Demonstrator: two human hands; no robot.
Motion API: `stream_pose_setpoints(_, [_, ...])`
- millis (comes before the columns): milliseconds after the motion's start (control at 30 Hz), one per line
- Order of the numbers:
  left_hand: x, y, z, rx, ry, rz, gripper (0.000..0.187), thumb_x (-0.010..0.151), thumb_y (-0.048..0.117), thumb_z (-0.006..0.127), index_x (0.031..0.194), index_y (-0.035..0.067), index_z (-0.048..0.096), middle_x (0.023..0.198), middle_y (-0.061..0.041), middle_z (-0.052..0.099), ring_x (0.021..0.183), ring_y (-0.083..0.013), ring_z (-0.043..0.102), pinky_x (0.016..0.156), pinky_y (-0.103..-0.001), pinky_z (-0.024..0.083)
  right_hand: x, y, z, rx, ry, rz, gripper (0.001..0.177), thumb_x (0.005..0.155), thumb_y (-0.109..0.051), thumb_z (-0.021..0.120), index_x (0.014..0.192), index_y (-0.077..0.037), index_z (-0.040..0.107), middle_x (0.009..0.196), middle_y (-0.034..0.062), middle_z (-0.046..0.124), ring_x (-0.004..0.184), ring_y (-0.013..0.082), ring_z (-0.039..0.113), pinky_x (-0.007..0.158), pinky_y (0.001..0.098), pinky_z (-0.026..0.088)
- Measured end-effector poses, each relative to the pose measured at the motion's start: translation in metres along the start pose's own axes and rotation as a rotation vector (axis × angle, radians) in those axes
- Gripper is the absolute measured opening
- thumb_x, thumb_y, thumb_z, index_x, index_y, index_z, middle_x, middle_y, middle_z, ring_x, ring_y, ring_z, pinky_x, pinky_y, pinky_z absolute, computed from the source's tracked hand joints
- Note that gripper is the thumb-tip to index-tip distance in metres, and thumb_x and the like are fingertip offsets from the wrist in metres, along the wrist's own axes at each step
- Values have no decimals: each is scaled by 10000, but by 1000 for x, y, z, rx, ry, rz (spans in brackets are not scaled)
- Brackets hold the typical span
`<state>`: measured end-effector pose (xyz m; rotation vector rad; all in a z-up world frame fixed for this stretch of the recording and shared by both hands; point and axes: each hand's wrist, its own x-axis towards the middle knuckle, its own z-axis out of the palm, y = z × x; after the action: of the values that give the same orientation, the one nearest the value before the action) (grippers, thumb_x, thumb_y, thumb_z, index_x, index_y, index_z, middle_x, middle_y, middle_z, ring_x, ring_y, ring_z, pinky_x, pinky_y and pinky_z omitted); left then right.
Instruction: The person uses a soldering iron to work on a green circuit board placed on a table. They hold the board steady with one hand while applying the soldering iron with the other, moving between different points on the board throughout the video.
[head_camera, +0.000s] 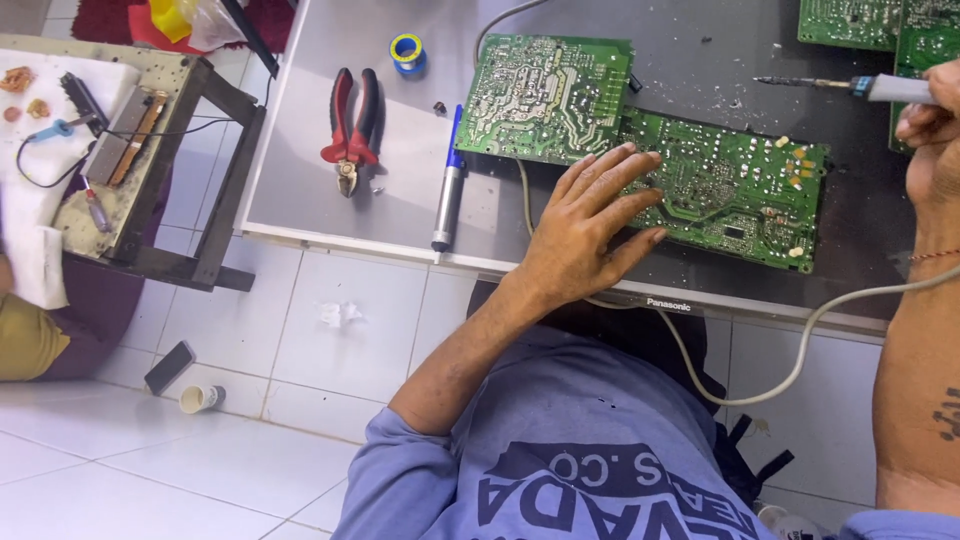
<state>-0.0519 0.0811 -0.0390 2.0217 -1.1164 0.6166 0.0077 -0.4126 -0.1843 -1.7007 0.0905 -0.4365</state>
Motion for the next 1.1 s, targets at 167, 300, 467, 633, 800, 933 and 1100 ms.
stream_pose_setpoints(167, [-2,-2,4,49,-23,-23,308,965,340,694,1188,133,647,1458,-69,476,1417,-299,456,1215,-500,358,-7,7,-8,-86,-29,-91,232,1314,-310,457,1495,-170,498,1084,-12,506,1054,172,523,1000,310,496])
stream_pose_setpoints(300, [-1,-2,3,46,-24,-27,299,970,330,680,1187,127,648,1459,-64,475,1421,-303,453,1213,-505,353,1,9,-5,-41,53,-23,230,1260,-341,538,1406,-165,561,955,-66,545,914,70,555,921,193,514])
stream_pose_setpoints(467, [2,3,-3,16,-79,-83,184,976,243,651,1019,116,526,1463,-93,454,1439,-312,408,1214,-515,327,-3,-5,4,-19,57,14,176,1251,-350,538,1345,-201,550,946,-90,503,901,41,505,875,180,472])
stream_pose_setpoints(633, [3,6,-6,-20,-23,-84,222,953,165,658,859,110,465,1355,-99,520,1387,-316,441,1181,-530,354,-2,6,-1,-35,-1,-55,265,1268,-363,531,1441,-162,522,971,-35,492,958,118,515,960,274,495])
stream_pose_setpoints(800, [1,3,-4,-9,2,-65,239,952,261,678,857,121,509,1357,-90,521,1384,-317,448,1167,-529,371,-2,6,-1,-35,55,-28,181,1266,-325,550,1363,-171,557,940,-83,525,895,54,537,854,173,476])
stream_pose_setpoints(933, [-2,3,-1,3,32,-45,269,948,310,668,858,104,520,1368,-93,519,1376,-319,460,1154,-519,389,-2,13,-7,-70,-35,-103,215,1299,-339,490,1447,-184,501,1065,-30,486,1008,154,498,941,297,451])
stream_pose_setpoints(1100, [-4,-1,2,9,46,-50,283,944,368,639,888,108,542,1380,-81,514,1378,-314,467,1161,-511,385,6,27,-12,-40,37,32,317,1198,-442,580,1410,-208,556,950,-105,511,902,42,501,849,174,445])
